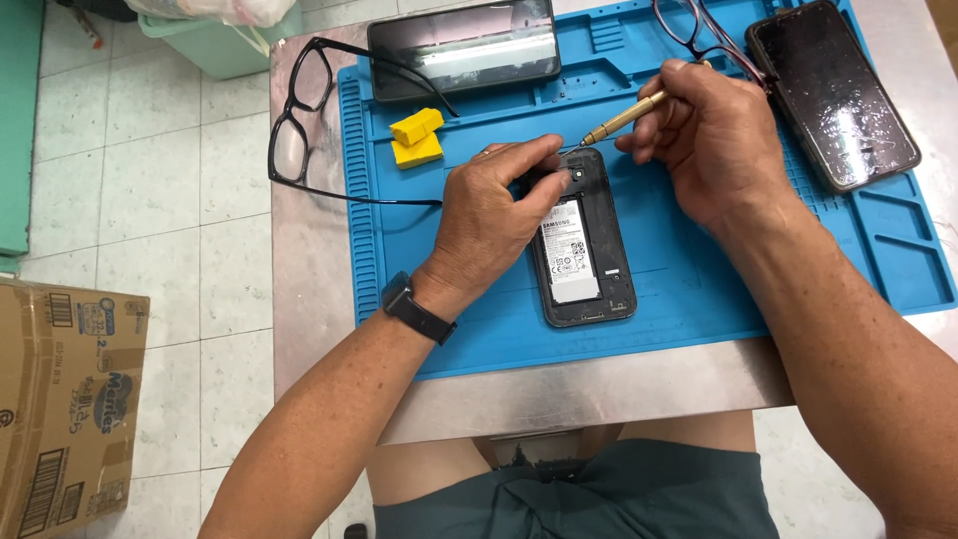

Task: Removing internal screws and components from a smartphone during a repair process.

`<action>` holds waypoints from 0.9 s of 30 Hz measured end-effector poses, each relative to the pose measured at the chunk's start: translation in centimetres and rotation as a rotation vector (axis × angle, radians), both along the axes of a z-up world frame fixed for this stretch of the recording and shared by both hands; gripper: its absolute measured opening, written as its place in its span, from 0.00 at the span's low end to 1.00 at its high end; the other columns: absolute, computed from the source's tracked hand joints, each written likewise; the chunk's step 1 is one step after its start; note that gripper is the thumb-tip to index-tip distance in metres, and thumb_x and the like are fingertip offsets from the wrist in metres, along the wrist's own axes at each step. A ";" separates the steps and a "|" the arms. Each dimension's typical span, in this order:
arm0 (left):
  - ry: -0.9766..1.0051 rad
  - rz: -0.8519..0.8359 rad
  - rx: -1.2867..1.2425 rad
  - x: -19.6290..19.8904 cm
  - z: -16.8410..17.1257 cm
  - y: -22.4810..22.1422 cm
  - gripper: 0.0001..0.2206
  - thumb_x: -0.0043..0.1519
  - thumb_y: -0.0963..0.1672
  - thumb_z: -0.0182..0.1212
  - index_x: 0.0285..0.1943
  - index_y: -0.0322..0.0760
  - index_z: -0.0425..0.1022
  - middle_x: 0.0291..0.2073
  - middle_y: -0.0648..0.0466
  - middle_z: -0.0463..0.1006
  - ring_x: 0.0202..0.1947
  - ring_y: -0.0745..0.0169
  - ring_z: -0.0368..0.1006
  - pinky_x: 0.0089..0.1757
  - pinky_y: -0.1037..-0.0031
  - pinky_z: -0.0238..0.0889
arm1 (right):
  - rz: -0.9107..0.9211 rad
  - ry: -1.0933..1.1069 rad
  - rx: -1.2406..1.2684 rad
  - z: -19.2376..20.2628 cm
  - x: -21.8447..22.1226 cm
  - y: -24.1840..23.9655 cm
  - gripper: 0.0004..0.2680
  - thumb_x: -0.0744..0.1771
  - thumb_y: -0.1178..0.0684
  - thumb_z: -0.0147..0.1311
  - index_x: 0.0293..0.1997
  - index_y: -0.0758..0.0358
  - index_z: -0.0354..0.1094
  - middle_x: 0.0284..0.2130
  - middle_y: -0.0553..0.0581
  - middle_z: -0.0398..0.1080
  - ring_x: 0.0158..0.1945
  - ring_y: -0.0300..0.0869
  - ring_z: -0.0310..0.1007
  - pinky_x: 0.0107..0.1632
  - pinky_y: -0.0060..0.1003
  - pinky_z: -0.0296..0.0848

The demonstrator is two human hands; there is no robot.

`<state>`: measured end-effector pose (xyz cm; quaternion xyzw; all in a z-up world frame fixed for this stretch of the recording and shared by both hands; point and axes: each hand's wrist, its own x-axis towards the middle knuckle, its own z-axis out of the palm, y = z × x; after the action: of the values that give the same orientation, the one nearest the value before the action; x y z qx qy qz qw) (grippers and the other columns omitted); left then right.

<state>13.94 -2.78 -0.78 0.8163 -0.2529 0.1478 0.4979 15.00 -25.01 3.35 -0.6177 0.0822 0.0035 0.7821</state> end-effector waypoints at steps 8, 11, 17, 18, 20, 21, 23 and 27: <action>-0.025 0.030 0.036 0.0 -0.1 0.0 0.13 0.64 0.43 0.69 0.57 0.39 0.82 0.49 0.52 0.87 0.52 0.59 0.83 0.53 0.71 0.78 | 0.036 -0.014 -0.001 -0.1 0.1 0.0 0.09 0.72 0.50 0.49 0.39 0.62 0.71 0.21 0.54 0.71 0.26 0.43 0.78 0.32 0.30 0.75; -0.014 0.021 0.013 -0.2 0.5 0.0 0.10 0.65 0.43 0.69 0.54 0.41 0.83 0.47 0.54 0.88 0.50 0.60 0.84 0.51 0.72 0.78 | 0.042 -0.012 -0.008 0.0 0.0 0.1 0.09 0.73 0.50 0.49 0.40 0.62 0.71 0.21 0.54 0.72 0.26 0.43 0.78 0.33 0.30 0.77; -0.038 0.046 0.020 -0.1 0.7 -0.1 0.07 0.65 0.43 0.67 0.49 0.40 0.85 0.42 0.55 0.88 0.45 0.62 0.84 0.49 0.73 0.77 | 0.040 0.007 -0.004 0.3 -0.1 0.2 0.08 0.73 0.50 0.49 0.39 0.61 0.71 0.21 0.54 0.72 0.26 0.44 0.77 0.34 0.30 0.78; -0.039 0.048 0.036 -0.1 0.6 -0.1 0.07 0.66 0.44 0.66 0.49 0.40 0.85 0.41 0.55 0.88 0.45 0.62 0.84 0.48 0.72 0.76 | 0.046 0.003 -0.011 0.3 -0.2 0.2 0.09 0.73 0.50 0.49 0.40 0.61 0.70 0.22 0.54 0.73 0.25 0.43 0.77 0.36 0.31 0.79; -0.041 0.049 0.053 -0.2 0.6 -0.1 0.07 0.67 0.44 0.65 0.48 0.40 0.85 0.40 0.55 0.88 0.44 0.62 0.83 0.47 0.71 0.75 | 0.051 -0.002 -0.017 0.3 -0.2 0.2 0.09 0.73 0.50 0.49 0.40 0.61 0.70 0.22 0.53 0.73 0.25 0.43 0.76 0.38 0.32 0.80; -0.034 0.046 0.060 -0.2 0.6 0.0 0.06 0.67 0.44 0.64 0.48 0.40 0.84 0.39 0.56 0.88 0.43 0.63 0.83 0.45 0.72 0.75 | 0.049 -0.001 -0.009 0.3 -0.2 0.2 0.09 0.73 0.50 0.49 0.40 0.61 0.71 0.22 0.54 0.73 0.25 0.43 0.76 0.37 0.32 0.80; -0.028 0.041 0.067 -0.2 0.8 0.0 0.06 0.67 0.44 0.64 0.47 0.40 0.84 0.38 0.57 0.87 0.41 0.64 0.82 0.44 0.73 0.75 | 0.045 -0.002 -0.002 0.2 -0.1 0.1 0.09 0.73 0.50 0.49 0.40 0.61 0.71 0.22 0.54 0.73 0.25 0.43 0.76 0.36 0.31 0.79; 0.060 0.002 0.001 -0.3 1.2 0.1 0.08 0.68 0.45 0.61 0.48 0.39 0.83 0.38 0.56 0.87 0.39 0.65 0.82 0.40 0.76 0.76 | 0.020 0.000 0.032 0.1 0.0 0.0 0.09 0.74 0.49 0.48 0.41 0.61 0.71 0.21 0.54 0.72 0.27 0.44 0.79 0.33 0.29 0.76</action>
<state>13.67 -2.69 0.38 0.8208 -0.2371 0.1234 0.5048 15.02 -24.99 3.43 -0.6058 0.0759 0.0126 0.7919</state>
